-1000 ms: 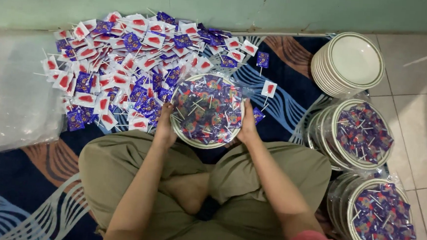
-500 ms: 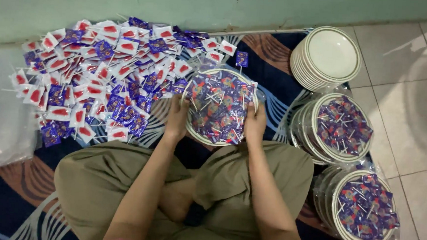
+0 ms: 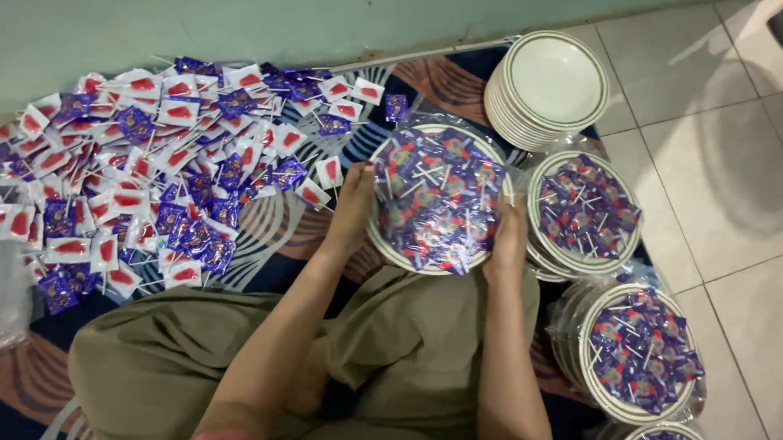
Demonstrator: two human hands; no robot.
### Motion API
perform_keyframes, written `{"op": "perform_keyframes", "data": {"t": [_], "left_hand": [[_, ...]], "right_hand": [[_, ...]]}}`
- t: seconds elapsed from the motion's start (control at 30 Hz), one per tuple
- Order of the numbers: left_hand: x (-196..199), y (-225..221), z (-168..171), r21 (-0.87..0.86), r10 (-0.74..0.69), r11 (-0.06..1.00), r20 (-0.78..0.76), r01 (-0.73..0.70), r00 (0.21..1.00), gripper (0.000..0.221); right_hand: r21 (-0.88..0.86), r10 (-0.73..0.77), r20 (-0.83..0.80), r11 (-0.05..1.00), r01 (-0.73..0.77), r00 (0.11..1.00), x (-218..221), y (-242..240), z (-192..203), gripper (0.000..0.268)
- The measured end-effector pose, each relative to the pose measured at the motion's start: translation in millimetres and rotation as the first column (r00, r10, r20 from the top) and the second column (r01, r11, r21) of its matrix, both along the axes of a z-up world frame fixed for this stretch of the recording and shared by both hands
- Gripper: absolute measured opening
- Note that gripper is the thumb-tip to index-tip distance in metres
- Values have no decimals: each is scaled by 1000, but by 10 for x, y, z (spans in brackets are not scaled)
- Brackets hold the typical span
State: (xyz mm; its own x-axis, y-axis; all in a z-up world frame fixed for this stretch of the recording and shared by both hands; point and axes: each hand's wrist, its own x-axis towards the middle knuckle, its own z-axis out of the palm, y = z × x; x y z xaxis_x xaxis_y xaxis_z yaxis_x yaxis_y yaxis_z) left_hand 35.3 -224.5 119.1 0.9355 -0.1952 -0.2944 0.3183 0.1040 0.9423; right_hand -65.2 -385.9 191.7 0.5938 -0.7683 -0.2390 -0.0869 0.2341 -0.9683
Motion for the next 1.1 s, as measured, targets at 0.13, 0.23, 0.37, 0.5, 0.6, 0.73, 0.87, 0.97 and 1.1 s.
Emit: {"op": "perform_keyframes", "data": {"t": [0.13,0.23,0.37,0.5,0.6,0.73,0.87,0.97,1.1], "left_hand": [[-52,-320,317,105,-72,992,16,69,997,30],[-118,-523,515,264,-182,947,-30,183,983,47],[-37,-959,82,-205,-175,958,134,200,976,50],[-42,-1421,-9,-350,-256,890,141,290,956,47],[-37,-1834,-135,-370,-306,864,153,342,940,61],[-50,-2313,-568,-320,-348,856,223,406,910,61],[-11,-2551,-813,-152,-439,863,247,482,864,65],[-41,-2469,-655,-81,-462,866,249,493,851,62],[-80,-2463,-682,-6,-445,882,319,472,837,56]], "right_hand": [[-170,-36,0,985,35,999,-135,-233,1,45],[-248,-89,12,965,89,996,-210,-319,88,48],[-230,-237,45,943,240,971,-328,-770,-275,47],[-310,-402,52,864,398,914,-470,-1145,-282,43],[-376,-456,60,813,444,888,-508,-1318,58,37],[-427,-446,31,804,415,895,-783,-2314,-619,36],[-550,-454,-135,774,315,881,-848,-2842,-1033,33],[-572,-446,-210,778,261,870,-842,-2862,-1123,33],[-592,-433,-239,774,223,869,-802,-2702,-995,34]]}}
